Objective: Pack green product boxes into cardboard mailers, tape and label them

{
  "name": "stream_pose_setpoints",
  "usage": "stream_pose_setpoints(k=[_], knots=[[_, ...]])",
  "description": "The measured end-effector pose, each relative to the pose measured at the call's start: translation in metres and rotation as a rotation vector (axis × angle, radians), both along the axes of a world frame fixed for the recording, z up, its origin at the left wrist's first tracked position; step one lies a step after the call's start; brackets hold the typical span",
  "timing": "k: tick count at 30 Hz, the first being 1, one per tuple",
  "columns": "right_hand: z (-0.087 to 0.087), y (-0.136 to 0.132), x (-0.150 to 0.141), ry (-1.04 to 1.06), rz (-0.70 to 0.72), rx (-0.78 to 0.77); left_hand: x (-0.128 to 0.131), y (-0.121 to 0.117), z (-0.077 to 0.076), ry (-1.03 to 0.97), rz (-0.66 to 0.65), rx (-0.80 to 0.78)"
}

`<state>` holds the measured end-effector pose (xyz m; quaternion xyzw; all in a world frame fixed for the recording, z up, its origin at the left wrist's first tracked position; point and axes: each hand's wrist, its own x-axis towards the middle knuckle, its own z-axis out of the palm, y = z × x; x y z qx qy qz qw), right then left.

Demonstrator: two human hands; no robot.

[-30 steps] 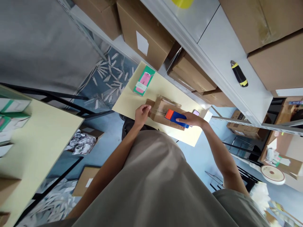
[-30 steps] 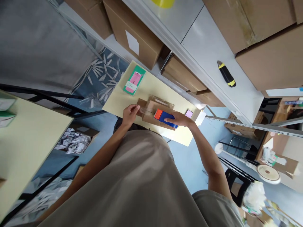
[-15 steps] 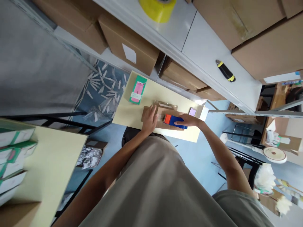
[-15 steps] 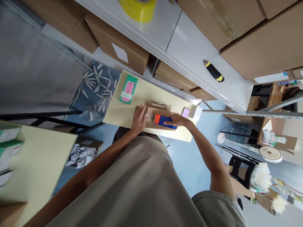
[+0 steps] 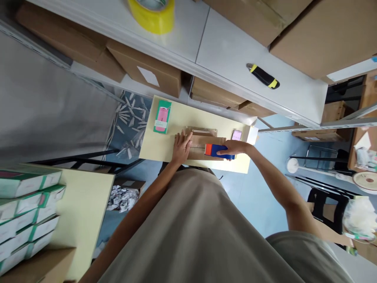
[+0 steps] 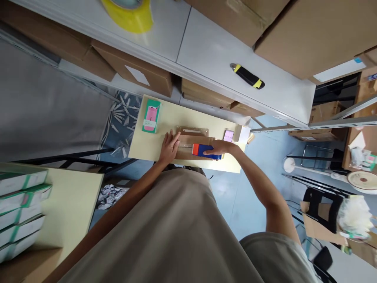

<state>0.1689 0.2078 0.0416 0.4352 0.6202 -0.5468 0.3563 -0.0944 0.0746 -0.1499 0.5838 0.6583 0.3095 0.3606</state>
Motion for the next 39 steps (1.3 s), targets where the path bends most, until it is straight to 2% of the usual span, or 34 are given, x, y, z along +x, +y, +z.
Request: stream_pose_setpoints(k=[6, 8, 10, 14, 19, 25, 29, 31, 33, 36, 39], knots=[[0.036, 0.023, 0.126, -0.065, -0.067, -0.089, -0.006, 0.003, -0.009, 0.028, 0.000, 0.024], [0.036, 0.029, 0.154, -0.095, -0.061, -0.064, -0.008, 0.004, -0.009, 0.059, 0.000, 0.030], [0.027, 0.032, 0.168, -0.104, -0.037, -0.019, -0.009, 0.005, -0.006, 0.096, -0.005, 0.023], [-0.008, 0.024, 0.158, -0.131, 0.042, 0.093, -0.010, 0.006, 0.002, 0.180, -0.014, 0.001], [-0.043, -0.003, 0.120, -0.248, 0.144, 0.377, -0.004, 0.006, 0.008, 0.261, -0.009, -0.010], [-0.058, -0.042, 0.069, -0.320, 0.092, 0.563, -0.001, 0.005, 0.010, 0.309, 0.001, -0.024], [-0.052, -0.060, 0.053, -0.364, -0.050, 0.695, -0.001, 0.005, 0.018, 0.318, -0.005, -0.007], [-0.037, -0.064, 0.051, -0.361, -0.145, 0.751, 0.006, 0.009, 0.033, 0.325, -0.009, 0.040], [-0.012, -0.062, 0.049, -0.323, -0.233, 0.834, 0.020, 0.019, 0.060, 0.323, -0.027, 0.136], [0.037, -0.049, 0.035, -0.211, -0.323, 0.976, 0.052, 0.044, 0.117, 0.322, -0.068, 0.353], [0.086, -0.018, 0.006, -0.062, -0.358, 1.097, 0.077, 0.081, 0.181, 0.288, -0.073, 0.543]])
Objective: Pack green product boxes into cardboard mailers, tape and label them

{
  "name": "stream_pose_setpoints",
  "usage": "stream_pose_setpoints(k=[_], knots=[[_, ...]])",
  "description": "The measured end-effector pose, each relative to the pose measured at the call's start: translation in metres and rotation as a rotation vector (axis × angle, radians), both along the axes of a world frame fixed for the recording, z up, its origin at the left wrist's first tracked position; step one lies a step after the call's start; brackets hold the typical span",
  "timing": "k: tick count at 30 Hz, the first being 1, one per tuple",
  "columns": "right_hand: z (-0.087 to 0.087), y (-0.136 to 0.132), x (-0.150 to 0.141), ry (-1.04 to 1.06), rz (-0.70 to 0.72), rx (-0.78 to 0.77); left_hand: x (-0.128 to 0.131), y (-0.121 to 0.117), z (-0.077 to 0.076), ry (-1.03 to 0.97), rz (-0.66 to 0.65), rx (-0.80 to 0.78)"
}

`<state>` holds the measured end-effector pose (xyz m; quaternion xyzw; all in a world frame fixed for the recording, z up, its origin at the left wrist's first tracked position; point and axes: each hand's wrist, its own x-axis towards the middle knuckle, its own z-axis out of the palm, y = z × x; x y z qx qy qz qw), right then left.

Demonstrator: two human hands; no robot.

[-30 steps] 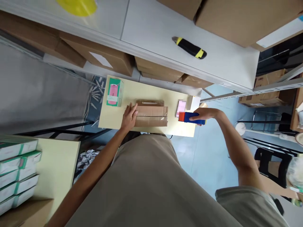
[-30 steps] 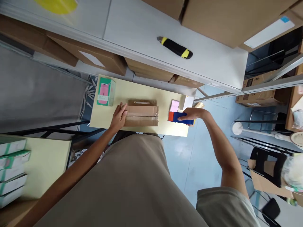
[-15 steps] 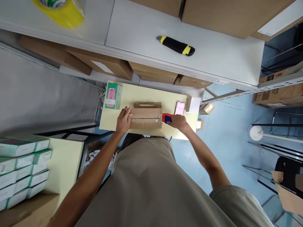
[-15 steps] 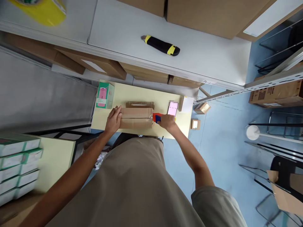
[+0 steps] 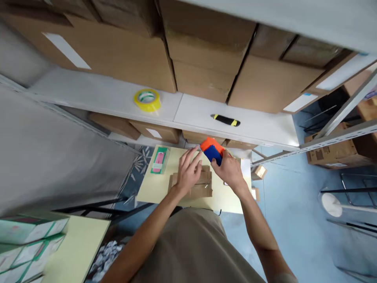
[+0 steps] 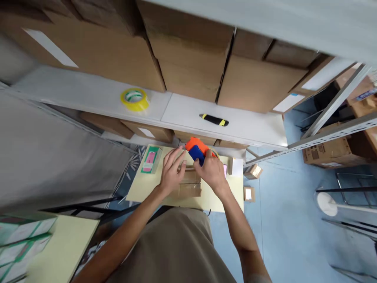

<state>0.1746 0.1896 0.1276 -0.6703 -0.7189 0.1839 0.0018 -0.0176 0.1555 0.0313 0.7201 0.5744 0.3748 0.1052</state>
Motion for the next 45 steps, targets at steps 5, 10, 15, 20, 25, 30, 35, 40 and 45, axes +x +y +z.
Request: stream_pose_setpoints(k=[5, 10, 15, 20, 25, 30, 35, 40, 45], knots=[[0.049, 0.083, -0.062, 0.124, 0.179, 0.206, -0.003, 0.072, 0.077, -0.096, 0.064, 0.154], [0.042, 0.148, -0.108, -0.003, 0.286, 0.248, -0.032, 0.098, 0.083, -0.114, 0.087, 0.158], [0.007, 0.163, -0.124, -0.064, 0.306, 0.288, -0.058, 0.062, 0.024, -0.068, 0.142, 0.020], [-0.017, 0.133, -0.101, 0.009, 0.234, 0.471, -0.087, 0.004, -0.051, -0.084, 0.230, -0.215], [-0.087, 0.003, -0.055, 0.255, -0.025, 0.432, -0.110, -0.074, -0.105, -0.180, 0.381, -0.440], [-0.178, -0.114, -0.039, 0.352, -0.229, -0.079, -0.089, -0.117, -0.116, -0.237, 0.361, -0.722], [-0.210, -0.108, -0.028, 0.340, -0.386, -0.223, -0.063, -0.105, -0.105, -0.044, 0.332, -0.789], [-0.207, -0.097, -0.009, 0.461, -0.395, -0.322, -0.076, -0.087, -0.112, -0.188, 0.419, -0.767], [-0.182, -0.103, -0.005, 0.641, -0.329, -0.190, -0.097, -0.082, -0.114, -0.351, 0.418, -0.788]])
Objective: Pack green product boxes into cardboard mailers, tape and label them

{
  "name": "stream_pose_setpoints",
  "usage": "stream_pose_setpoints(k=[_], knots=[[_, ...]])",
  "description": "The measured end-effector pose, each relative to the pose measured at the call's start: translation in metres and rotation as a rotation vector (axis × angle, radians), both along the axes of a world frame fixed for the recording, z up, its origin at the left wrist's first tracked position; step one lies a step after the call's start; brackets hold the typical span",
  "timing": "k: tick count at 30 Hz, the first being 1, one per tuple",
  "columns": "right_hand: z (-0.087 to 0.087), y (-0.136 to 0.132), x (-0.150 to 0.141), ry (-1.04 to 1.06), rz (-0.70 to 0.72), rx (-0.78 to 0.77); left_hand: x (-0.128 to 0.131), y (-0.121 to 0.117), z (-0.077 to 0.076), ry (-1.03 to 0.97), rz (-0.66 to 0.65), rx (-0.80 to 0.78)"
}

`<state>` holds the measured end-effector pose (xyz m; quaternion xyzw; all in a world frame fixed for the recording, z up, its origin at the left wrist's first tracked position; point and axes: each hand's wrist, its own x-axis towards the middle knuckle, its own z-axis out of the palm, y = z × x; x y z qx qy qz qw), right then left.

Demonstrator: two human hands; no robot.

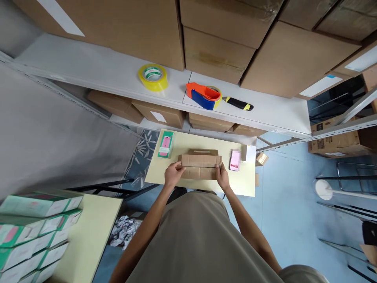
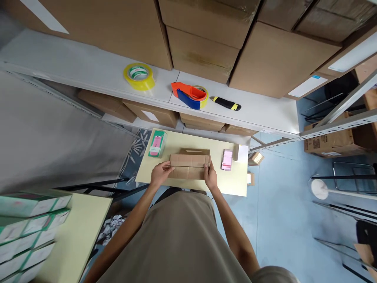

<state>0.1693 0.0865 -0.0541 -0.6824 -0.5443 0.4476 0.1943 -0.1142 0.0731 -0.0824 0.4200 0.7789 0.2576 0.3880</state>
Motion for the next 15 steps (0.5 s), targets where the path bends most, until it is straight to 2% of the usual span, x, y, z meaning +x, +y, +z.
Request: stream_pose_setpoints(k=[3, 6, 8, 12, 15], knots=[[0.017, -0.002, 0.008, 0.072, -0.057, 0.156, -0.008, -0.006, 0.005, -0.146, 0.023, 0.158], [0.018, -0.006, 0.018, 0.100, -0.113, 0.200, -0.011, -0.016, 0.001, -0.256, 0.049, 0.229], [0.005, -0.012, 0.022, 0.120, -0.140, 0.154, -0.009, -0.023, -0.009, -0.278, 0.051, 0.157], [-0.034, -0.028, 0.025, 0.164, -0.103, 0.006, -0.004, -0.034, -0.034, -0.254, 0.020, -0.049], [-0.054, -0.026, 0.029, 0.139, -0.068, -0.115, -0.007, -0.032, -0.044, -0.245, 0.027, -0.081]])
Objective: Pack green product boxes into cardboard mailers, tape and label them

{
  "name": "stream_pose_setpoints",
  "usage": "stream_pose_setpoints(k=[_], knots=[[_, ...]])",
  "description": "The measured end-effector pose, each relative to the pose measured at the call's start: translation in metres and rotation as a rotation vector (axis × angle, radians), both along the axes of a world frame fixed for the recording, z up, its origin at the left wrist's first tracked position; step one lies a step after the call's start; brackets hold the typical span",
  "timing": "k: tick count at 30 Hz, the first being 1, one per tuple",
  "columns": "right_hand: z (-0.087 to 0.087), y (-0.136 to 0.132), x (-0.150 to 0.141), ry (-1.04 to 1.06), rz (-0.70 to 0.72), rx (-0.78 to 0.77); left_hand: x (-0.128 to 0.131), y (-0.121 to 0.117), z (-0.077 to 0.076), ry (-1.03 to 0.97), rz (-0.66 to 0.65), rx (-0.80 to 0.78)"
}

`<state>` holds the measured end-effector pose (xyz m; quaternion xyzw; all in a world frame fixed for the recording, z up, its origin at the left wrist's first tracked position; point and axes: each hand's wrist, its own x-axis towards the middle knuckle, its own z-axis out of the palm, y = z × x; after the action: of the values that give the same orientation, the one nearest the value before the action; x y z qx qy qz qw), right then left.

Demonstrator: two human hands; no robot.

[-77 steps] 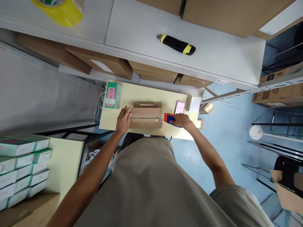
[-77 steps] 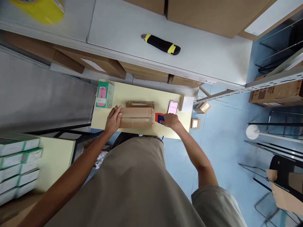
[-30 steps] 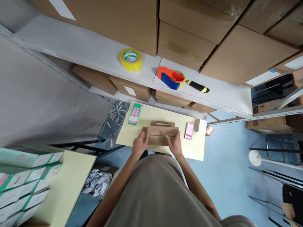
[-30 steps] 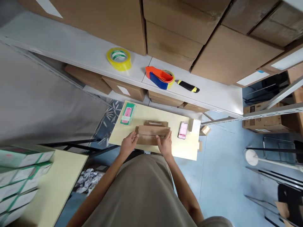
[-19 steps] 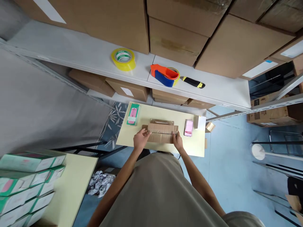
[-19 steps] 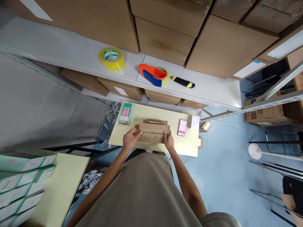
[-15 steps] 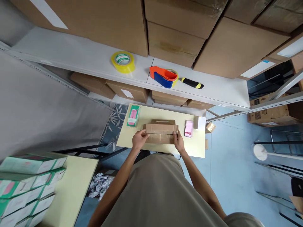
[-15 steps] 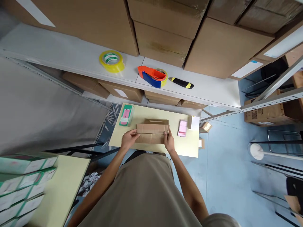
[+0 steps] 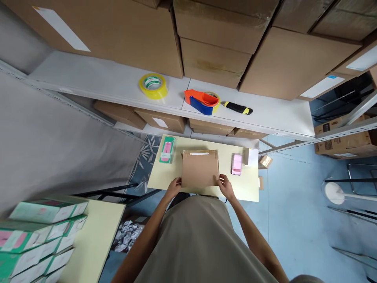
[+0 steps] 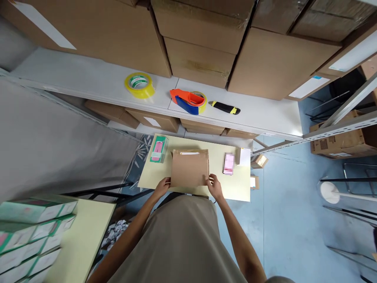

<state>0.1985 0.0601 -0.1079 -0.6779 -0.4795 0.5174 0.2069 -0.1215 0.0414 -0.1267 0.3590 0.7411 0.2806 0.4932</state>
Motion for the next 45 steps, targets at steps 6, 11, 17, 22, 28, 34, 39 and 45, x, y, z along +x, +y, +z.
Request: stream_pose_setpoints(k=[6, 11, 17, 22, 28, 34, 39, 45], knots=[[0.005, 0.053, 0.000, -0.057, -0.038, 0.020, -0.003, 0.044, -0.001, 0.007, 0.095, 0.044], [0.024, 0.071, -0.006, 0.148, -0.088, 0.050, 0.003, 0.065, 0.016, -0.045, 0.136, 0.094], [0.043, 0.027, 0.014, 0.343, -0.278, 0.090, -0.003, 0.027, 0.057, -0.163, 0.245, 0.097], [0.040, 0.001, 0.016, 0.247, -0.175, -0.047, 0.005, -0.001, 0.065, 0.136, -0.041, 0.081], [0.043, 0.018, 0.000, 0.000, 0.012, 0.004, 0.022, 0.005, 0.061, 0.453, -0.125, -0.053], [0.049, 0.039, 0.004, -0.152, 0.260, 0.121, 0.028, 0.003, 0.081, 0.629, -0.128, -0.130], [0.053, 0.046, 0.005, -0.107, 0.285, 0.189, 0.026, -0.026, 0.106, 0.661, 0.002, -0.206], [0.062, 0.045, -0.018, -0.054, 0.391, 0.204, 0.024, -0.075, 0.124, 0.616, 0.150, -0.261]])
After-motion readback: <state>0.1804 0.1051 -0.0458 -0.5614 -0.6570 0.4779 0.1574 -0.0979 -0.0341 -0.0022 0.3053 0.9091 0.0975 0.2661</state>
